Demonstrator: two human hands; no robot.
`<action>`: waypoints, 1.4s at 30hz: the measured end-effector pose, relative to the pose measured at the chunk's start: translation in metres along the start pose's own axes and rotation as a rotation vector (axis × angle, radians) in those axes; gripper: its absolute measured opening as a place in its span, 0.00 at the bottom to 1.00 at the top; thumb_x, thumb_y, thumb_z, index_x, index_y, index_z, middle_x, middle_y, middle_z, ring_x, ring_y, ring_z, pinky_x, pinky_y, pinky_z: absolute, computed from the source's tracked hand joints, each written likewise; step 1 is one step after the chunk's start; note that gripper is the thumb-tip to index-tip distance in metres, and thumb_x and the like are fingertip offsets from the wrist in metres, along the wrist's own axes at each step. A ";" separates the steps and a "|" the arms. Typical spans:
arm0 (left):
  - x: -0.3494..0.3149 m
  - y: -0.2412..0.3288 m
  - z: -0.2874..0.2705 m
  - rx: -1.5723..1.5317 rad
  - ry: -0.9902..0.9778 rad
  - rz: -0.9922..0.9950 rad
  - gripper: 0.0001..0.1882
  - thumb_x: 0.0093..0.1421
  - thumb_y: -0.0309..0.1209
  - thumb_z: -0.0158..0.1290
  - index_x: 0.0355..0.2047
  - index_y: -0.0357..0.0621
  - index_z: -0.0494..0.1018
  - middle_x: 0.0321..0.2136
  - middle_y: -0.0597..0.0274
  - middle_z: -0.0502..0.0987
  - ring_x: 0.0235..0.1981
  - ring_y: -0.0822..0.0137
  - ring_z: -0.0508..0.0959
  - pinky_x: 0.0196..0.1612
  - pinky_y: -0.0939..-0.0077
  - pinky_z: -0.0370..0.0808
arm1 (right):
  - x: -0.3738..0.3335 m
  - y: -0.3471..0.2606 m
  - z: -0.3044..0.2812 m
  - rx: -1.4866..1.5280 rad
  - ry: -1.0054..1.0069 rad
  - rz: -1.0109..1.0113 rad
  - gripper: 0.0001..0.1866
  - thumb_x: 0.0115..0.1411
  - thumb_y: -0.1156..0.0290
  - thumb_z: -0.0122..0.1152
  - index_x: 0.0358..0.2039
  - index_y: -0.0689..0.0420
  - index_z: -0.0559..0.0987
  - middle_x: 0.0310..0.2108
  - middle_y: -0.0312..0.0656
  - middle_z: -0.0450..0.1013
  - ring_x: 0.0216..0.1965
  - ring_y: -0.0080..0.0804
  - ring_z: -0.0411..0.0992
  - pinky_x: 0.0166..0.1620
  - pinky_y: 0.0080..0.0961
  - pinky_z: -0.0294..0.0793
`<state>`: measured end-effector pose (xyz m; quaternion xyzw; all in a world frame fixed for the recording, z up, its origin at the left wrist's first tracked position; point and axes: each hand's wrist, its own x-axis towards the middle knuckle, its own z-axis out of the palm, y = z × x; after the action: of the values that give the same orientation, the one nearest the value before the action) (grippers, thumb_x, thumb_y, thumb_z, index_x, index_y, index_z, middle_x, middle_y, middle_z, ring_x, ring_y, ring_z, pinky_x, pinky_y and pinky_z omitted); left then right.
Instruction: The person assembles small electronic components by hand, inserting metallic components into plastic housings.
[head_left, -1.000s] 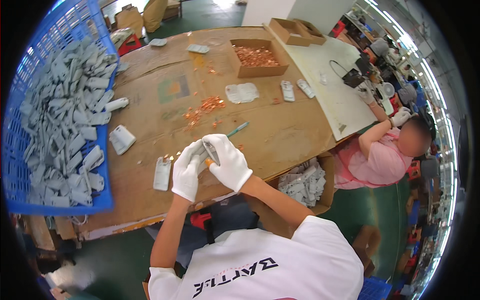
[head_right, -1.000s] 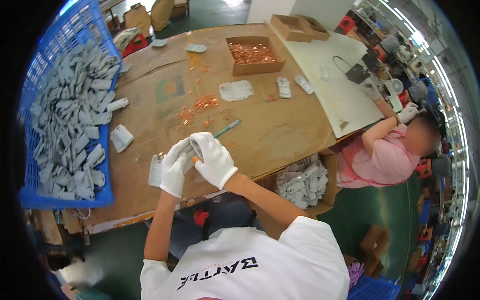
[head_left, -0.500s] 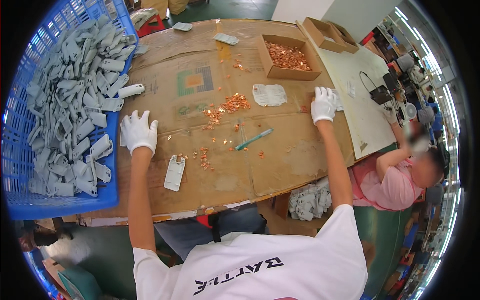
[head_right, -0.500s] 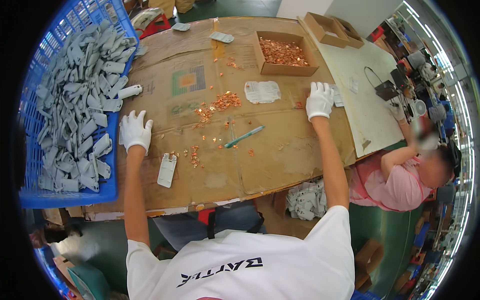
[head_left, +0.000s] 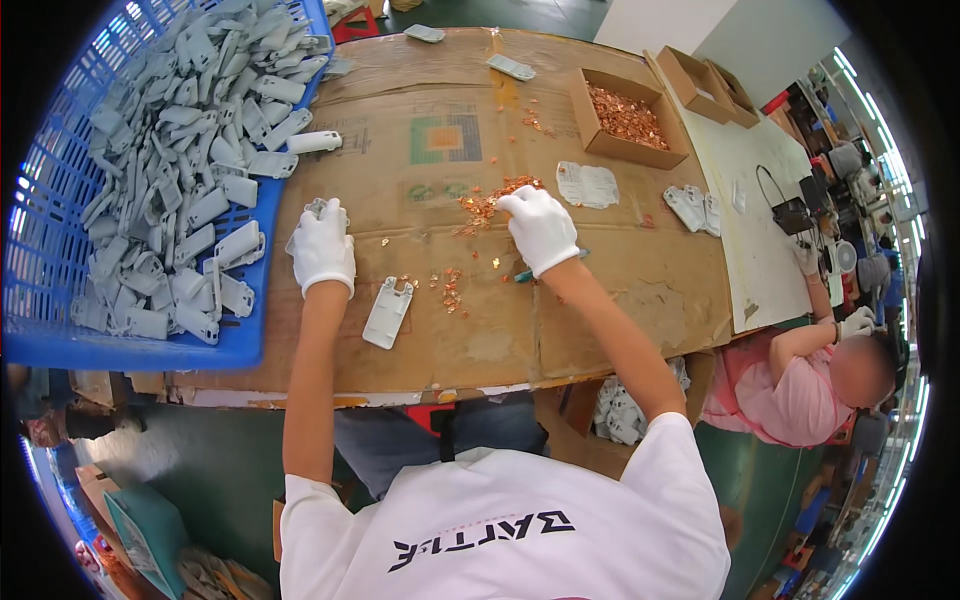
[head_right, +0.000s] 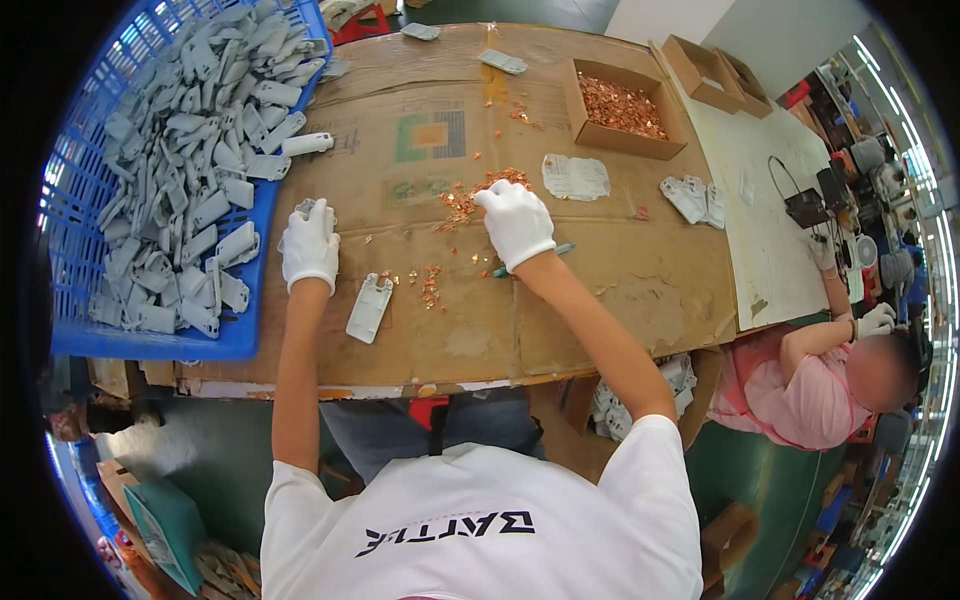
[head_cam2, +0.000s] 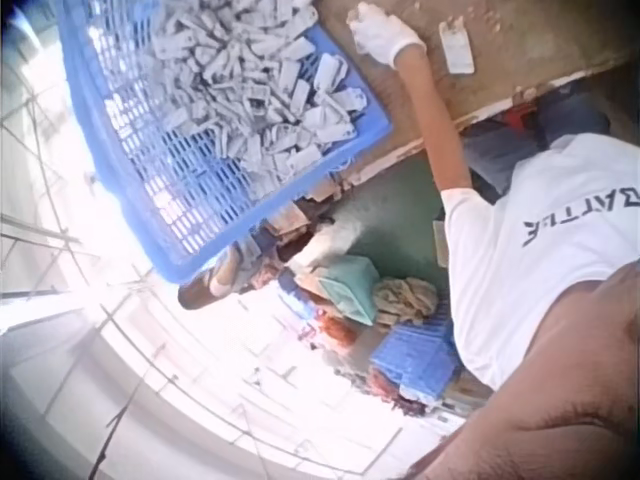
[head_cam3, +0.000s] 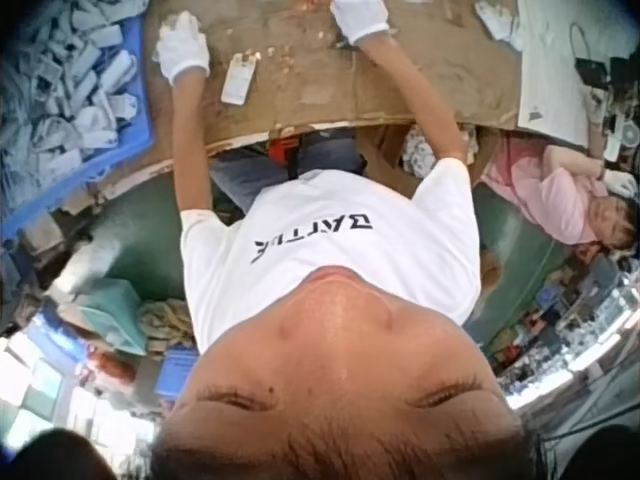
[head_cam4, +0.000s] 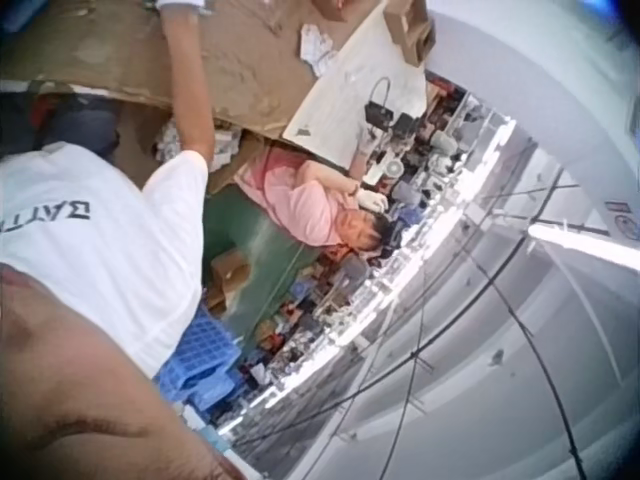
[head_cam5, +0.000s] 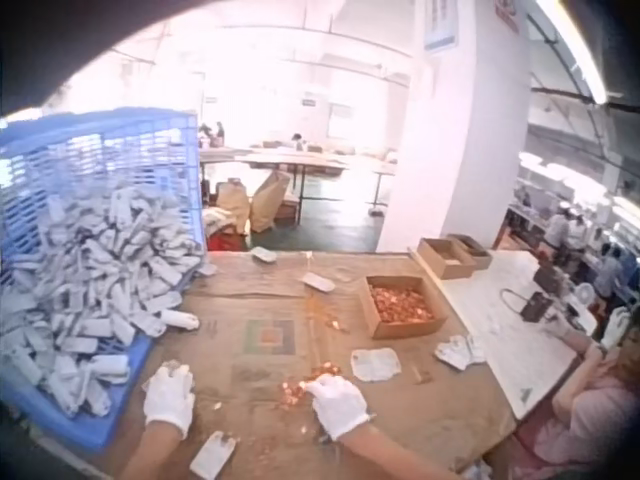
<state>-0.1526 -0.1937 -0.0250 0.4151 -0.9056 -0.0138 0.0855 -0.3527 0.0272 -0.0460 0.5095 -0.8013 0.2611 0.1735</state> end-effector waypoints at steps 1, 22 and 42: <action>0.001 -0.001 -0.004 0.040 -0.088 0.008 0.23 0.53 0.30 0.58 0.51 0.53 0.69 0.44 0.49 0.72 0.44 0.49 0.76 0.47 0.57 0.75 | 0.001 0.006 0.004 -0.068 -0.014 0.051 0.08 0.50 0.76 0.59 0.30 0.48 0.80 0.30 0.35 0.73 0.33 0.37 0.73 0.37 0.34 0.75; -0.052 -0.034 -0.020 -0.942 0.037 -0.073 0.34 0.48 0.14 0.46 0.57 0.53 0.68 0.50 0.52 0.76 0.51 0.57 0.76 0.53 0.71 0.71 | 0.011 -0.007 -0.009 -0.186 -0.480 0.340 0.04 0.54 0.74 0.61 0.31 0.52 0.80 0.39 0.45 0.75 0.43 0.46 0.75 0.46 0.40 0.77; -0.116 0.032 -0.055 -0.966 0.084 0.066 0.25 0.49 0.26 0.59 0.49 0.53 0.73 0.37 0.51 0.80 0.38 0.53 0.81 0.41 0.65 0.77 | 0.004 -0.143 -0.052 0.444 -0.064 -0.193 0.10 0.45 0.79 0.59 0.30 0.52 0.76 0.35 0.42 0.69 0.41 0.44 0.70 0.42 0.36 0.72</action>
<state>-0.0932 -0.0825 0.0159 0.2993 -0.8041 -0.4131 0.3053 -0.2238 0.0058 0.0322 0.6173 -0.6770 0.3969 0.0558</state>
